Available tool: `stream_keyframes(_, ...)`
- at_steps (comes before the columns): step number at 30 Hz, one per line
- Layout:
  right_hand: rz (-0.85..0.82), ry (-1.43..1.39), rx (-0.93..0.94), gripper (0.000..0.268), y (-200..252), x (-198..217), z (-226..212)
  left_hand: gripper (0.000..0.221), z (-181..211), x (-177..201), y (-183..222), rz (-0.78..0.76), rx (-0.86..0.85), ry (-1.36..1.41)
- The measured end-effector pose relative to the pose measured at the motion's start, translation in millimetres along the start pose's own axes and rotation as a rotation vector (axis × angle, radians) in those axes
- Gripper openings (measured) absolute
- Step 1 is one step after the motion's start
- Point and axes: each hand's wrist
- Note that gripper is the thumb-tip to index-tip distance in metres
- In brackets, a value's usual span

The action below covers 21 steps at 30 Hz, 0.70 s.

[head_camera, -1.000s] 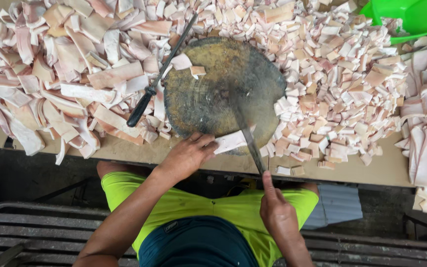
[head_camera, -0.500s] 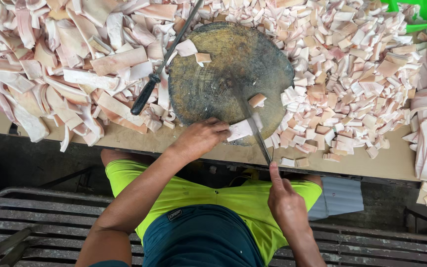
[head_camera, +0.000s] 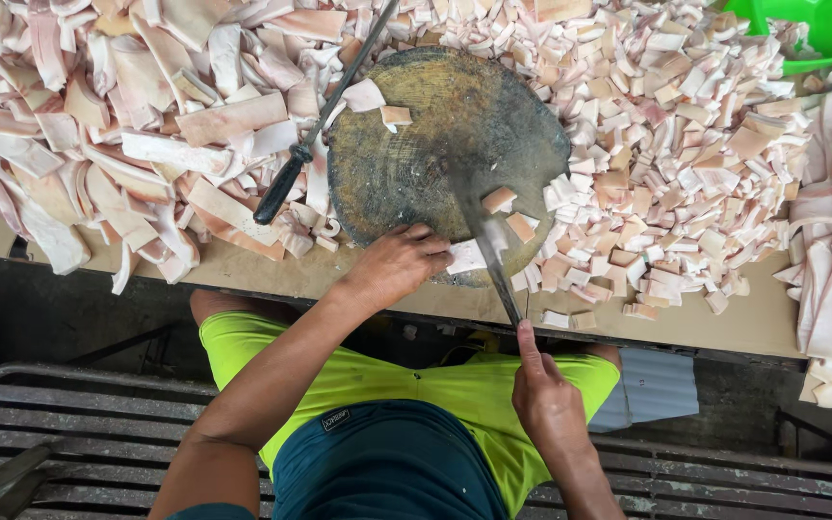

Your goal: The person chops pieces of animal skin into smaller squares on a round wooden block using a large knife, while occasionally sharpening the knife with a honing rod.

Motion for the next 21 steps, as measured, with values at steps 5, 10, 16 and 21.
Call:
stream_keyframes(5,0.215,-0.153,0.079,0.054,-8,21,2,0.03,3,-1,2,0.008,0.02,0.021)
stream_keyframes(10,0.353,-0.284,-0.117,0.052,6,38,2,0.03,1,-4,3,0.034,0.037,0.01)
stream_keyframes(16,-0.052,-0.059,-0.047,0.04,-1,10,-14,0.028,0,-8,2,-0.035,0.053,-0.009)
stream_keyframes(21,0.161,-0.138,-0.015,0.052,1,43,0,0.027,1,-9,6,0.013,0.036,-0.021)
Point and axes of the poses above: each hand's wrist, its own y-axis away from the middle knuckle, its own x-axis out of the back of the hand, z = x × y, and after that the axes turned 12 degrees about z, right-handed
